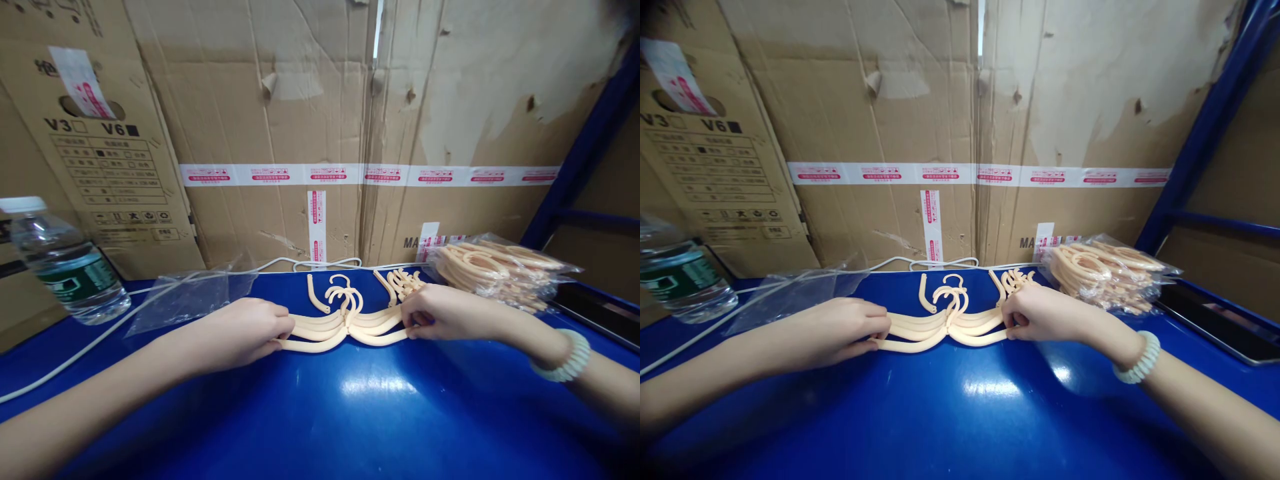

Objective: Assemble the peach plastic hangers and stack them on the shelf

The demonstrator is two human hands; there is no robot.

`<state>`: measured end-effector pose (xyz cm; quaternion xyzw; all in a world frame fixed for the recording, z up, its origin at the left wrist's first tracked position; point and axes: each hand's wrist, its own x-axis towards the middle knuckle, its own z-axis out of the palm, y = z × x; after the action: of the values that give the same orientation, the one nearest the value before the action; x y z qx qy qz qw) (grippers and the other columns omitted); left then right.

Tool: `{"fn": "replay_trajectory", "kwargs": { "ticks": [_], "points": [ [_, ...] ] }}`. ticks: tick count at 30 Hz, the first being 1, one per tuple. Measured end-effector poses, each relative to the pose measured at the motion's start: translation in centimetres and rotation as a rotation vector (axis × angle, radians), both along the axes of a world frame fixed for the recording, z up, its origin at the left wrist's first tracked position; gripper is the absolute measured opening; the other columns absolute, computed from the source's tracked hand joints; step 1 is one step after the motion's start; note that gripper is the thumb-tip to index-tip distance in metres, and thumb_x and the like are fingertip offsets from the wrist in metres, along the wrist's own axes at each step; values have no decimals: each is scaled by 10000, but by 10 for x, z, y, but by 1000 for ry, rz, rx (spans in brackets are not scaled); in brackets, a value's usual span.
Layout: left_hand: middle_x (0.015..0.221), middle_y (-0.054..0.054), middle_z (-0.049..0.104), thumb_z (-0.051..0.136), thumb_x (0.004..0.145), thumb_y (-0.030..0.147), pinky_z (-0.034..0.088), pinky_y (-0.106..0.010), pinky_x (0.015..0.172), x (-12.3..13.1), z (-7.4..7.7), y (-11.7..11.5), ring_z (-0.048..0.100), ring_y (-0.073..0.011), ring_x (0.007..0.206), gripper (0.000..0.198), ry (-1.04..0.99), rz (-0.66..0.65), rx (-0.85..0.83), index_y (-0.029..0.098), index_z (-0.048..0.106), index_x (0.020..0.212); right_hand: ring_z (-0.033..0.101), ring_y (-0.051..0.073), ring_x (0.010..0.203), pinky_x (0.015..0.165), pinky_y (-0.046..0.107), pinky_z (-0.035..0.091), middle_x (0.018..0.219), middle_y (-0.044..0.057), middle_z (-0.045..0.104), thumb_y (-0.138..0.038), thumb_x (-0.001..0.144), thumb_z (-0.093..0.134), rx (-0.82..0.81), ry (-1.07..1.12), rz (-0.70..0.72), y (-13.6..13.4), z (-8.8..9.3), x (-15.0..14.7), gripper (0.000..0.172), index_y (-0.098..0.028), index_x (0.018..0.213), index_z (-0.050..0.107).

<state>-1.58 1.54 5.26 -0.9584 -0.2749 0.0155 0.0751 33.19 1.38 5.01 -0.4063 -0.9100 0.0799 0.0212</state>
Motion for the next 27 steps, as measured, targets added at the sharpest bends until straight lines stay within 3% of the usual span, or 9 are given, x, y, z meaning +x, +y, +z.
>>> {"fn": "replay_trajectory", "kwargs": {
  "ticks": [8, 13, 17, 20, 22, 23, 24, 26, 27],
  "points": [
    [781, -34, 663, 610, 840, 135, 387, -307, 576, 0, 3, -3, 639, -227, 685, 103, 79, 32, 83, 205, 577, 772, 503, 111, 549, 521, 229, 340, 633, -33, 572, -75, 727, 672, 20, -12, -75, -3, 2, -2, 127, -171, 789, 617],
    [801, -52, 667, 616, 837, 148, 420, -328, 613, 1, 6, -6, 643, -247, 706, 84, 126, 55, 90, 197, 573, 784, 523, 122, 593, 561, 240, 365, 683, -7, 610, -158, 781, 674, 46, 32, -13, -10, 5, -5, 136, -176, 711, 559],
    [820, -69, 664, 549, 858, 131, 455, -353, 655, 15, 7, -25, 634, -254, 725, 71, -57, -33, 142, 186, 591, 839, 548, 149, 662, 616, 267, 400, 742, 29, 627, -173, 834, 624, 106, 74, 114, -33, 2, -28, 121, -178, 728, 567],
    [1087, -99, 689, 548, 922, 244, 492, -334, 868, 36, -5, -50, 647, -257, 988, 219, -404, -173, 20, 196, 562, 1135, 595, 188, 783, 691, 296, 456, 841, 52, 658, -237, 858, 631, 148, 143, 357, -56, -20, -57, 59, -184, 882, 636],
    [1323, -110, 610, 549, 958, 328, 410, -267, 1051, 50, -21, -64, 548, -222, 1229, 409, -478, -289, -124, 182, 461, 1330, 623, 207, 906, 804, 327, 489, 960, 76, 689, -238, 911, 576, 235, 234, 536, -67, -42, -76, 109, -189, 960, 660],
    [1374, -97, 585, 435, 1005, 277, 345, -275, 1115, 55, -31, -69, 488, -208, 1305, 387, -539, -482, -137, 157, 431, 1373, 628, 189, 951, 844, 308, 494, 992, 55, 699, -206, 930, 544, 240, 245, 584, -70, -53, -84, 133, -209, 979, 667],
    [1414, -49, 560, 337, 1035, 232, 267, -285, 1166, 59, -39, -72, 414, -190, 1369, 381, -562, -575, -142, 161, 405, 1403, 627, 175, 996, 885, 294, 493, 1022, 35, 705, -206, 943, 531, 241, 249, 612, -71, -63, -90, 157, -224, 1013, 670],
    [1466, -21, 503, 292, 1046, 215, 178, -302, 1209, 62, -50, -74, 342, -180, 1415, 421, -489, -578, -206, 127, 348, 1453, 618, 153, 1063, 954, 272, 478, 1056, 12, 713, -202, 959, 511, 243, 252, 645, -71, -78, -96, 196, -239, 1066, 671],
    [1457, -23, 513, 293, 1044, 208, 196, -298, 1206, 62, -51, -74, 368, -177, 1400, 410, -480, -573, -208, 123, 371, 1438, 604, 156, 1108, 996, 278, 462, 1083, 13, 712, -218, 961, 514, 247, 254, 654, -69, -83, -97, 204, -238, 1091, 670]
  ]
}}
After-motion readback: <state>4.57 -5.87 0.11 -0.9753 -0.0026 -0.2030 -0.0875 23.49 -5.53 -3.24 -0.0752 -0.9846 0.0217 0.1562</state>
